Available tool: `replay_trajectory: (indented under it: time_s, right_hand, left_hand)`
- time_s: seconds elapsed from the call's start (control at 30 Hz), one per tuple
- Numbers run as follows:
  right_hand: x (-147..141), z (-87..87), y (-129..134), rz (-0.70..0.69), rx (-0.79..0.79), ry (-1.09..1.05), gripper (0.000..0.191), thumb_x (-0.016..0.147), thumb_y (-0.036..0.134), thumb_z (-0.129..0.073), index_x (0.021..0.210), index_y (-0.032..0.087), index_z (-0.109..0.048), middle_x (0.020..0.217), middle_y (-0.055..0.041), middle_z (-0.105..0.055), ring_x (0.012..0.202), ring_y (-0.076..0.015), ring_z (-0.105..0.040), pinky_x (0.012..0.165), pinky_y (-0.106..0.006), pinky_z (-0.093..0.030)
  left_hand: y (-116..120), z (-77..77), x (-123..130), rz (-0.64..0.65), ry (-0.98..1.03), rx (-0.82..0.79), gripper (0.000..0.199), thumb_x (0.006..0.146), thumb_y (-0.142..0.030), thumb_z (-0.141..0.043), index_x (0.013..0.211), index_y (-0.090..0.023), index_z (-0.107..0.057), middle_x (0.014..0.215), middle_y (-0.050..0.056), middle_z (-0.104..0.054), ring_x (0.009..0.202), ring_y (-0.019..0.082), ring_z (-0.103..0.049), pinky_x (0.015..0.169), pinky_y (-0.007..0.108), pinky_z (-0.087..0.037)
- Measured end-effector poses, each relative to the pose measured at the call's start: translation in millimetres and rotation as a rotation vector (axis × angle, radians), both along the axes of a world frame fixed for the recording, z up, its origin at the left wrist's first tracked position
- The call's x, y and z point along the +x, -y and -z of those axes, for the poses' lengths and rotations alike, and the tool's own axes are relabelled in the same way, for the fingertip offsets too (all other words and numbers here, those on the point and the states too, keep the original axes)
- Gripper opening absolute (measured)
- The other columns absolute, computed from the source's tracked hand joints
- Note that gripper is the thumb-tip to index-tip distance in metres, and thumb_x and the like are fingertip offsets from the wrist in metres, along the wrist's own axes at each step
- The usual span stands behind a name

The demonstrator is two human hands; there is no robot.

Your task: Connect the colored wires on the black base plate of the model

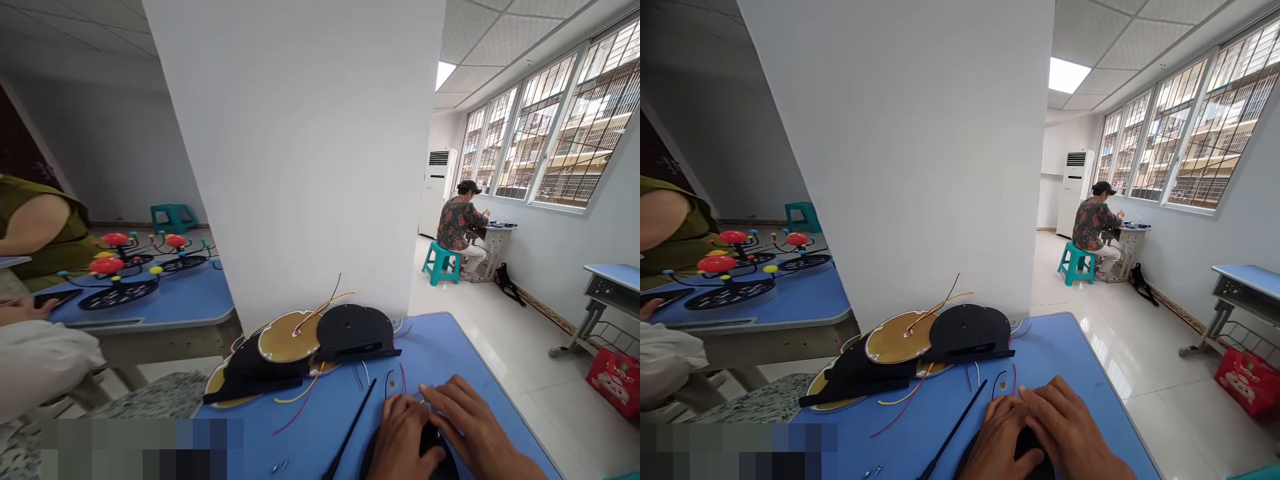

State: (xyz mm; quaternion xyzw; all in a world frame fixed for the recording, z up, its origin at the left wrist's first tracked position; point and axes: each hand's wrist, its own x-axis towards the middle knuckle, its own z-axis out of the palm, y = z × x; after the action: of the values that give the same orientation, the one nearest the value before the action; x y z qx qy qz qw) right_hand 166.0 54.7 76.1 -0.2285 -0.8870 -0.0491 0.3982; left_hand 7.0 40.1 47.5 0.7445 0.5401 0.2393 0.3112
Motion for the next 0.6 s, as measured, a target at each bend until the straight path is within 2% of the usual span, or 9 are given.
replay_trajectory:
  time_s: [0.1, 0.27, 0.4, 0.47, 0.53, 0.6]
  right_hand:
    - [1.4, -1.7, 3.0, -0.013, -0.048, -0.018, 0.033, 0.108, 0.022, -0.036, 0.139, 0.019, -0.046, 0.094, -0.0071, -0.072, 0.077, -0.0182, -0.063, 0.07, -0.029, -0.056]
    - [-1.9, 1.3, 3.0, 0.025, -0.006, -0.053, 0.02, 0.106, 0.025, -0.041, 0.115, 0.02, -0.059, 0.075, -0.0027, -0.063, 0.064, -0.0162, -0.056, 0.057, -0.025, -0.051]
    - [-4.0, 4.4, 0.6, 0.037, 0.025, -0.045, 0.016, 0.105, 0.024, -0.046, 0.109, 0.02, -0.062, 0.07, -0.0011, -0.058, 0.061, -0.0151, -0.052, 0.052, -0.024, -0.046]
    - [-1.5, 4.7, 1.4, 0.037, -0.032, -0.021, 0.019, 0.105, 0.024, -0.046, 0.116, 0.021, -0.06, 0.078, -0.0034, -0.064, 0.067, -0.0163, -0.057, 0.059, -0.026, -0.052]
    - [3.0, 3.5, 3.4, 0.046, -0.069, 0.016, 0.026, 0.106, 0.026, -0.042, 0.127, 0.022, -0.057, 0.096, -0.0069, -0.07, 0.081, -0.0185, -0.064, 0.075, -0.031, -0.057]
    - [7.5, 0.9, 5.9, 0.054, -0.078, 0.045, 0.032, 0.108, 0.028, -0.037, 0.135, 0.024, -0.052, 0.109, -0.0082, -0.071, 0.094, -0.0193, -0.068, 0.09, -0.034, -0.056]
  left_hand:
    - [1.5, -1.6, 0.3, 0.008, 0.005, -0.002, 0.029, 0.067, -0.013, -0.07, 0.096, -0.019, -0.069, 0.108, 0.004, -0.071, 0.112, 0.024, -0.054, 0.113, 0.045, -0.028]
    - [2.0, -3.3, 0.2, 0.023, 0.009, -0.006, 0.036, 0.072, -0.014, -0.067, 0.107, -0.019, -0.068, 0.112, 0.003, -0.071, 0.113, 0.024, -0.054, 0.114, 0.046, -0.028]
    - [2.2, -3.4, 0.0, 0.02, -0.007, -0.005, 0.032, 0.074, -0.017, -0.067, 0.106, -0.019, -0.069, 0.114, 0.003, -0.072, 0.115, 0.025, -0.054, 0.115, 0.046, -0.027]
    - [2.8, -5.2, -0.2, 0.017, -0.008, -0.011, 0.036, 0.071, -0.014, -0.068, 0.107, -0.018, -0.068, 0.117, 0.004, -0.071, 0.118, 0.025, -0.053, 0.117, 0.045, -0.025]
    - [3.5, -8.4, -0.4, 0.008, -0.022, -0.03, 0.038, 0.07, -0.013, -0.068, 0.107, -0.019, -0.068, 0.119, 0.004, -0.069, 0.119, 0.025, -0.052, 0.117, 0.046, -0.026]
    - [3.8, -11.5, -0.5, 0.008, -0.034, -0.042, 0.034, 0.07, -0.014, -0.069, 0.104, -0.019, -0.069, 0.118, 0.004, -0.069, 0.118, 0.025, -0.052, 0.116, 0.046, -0.027]
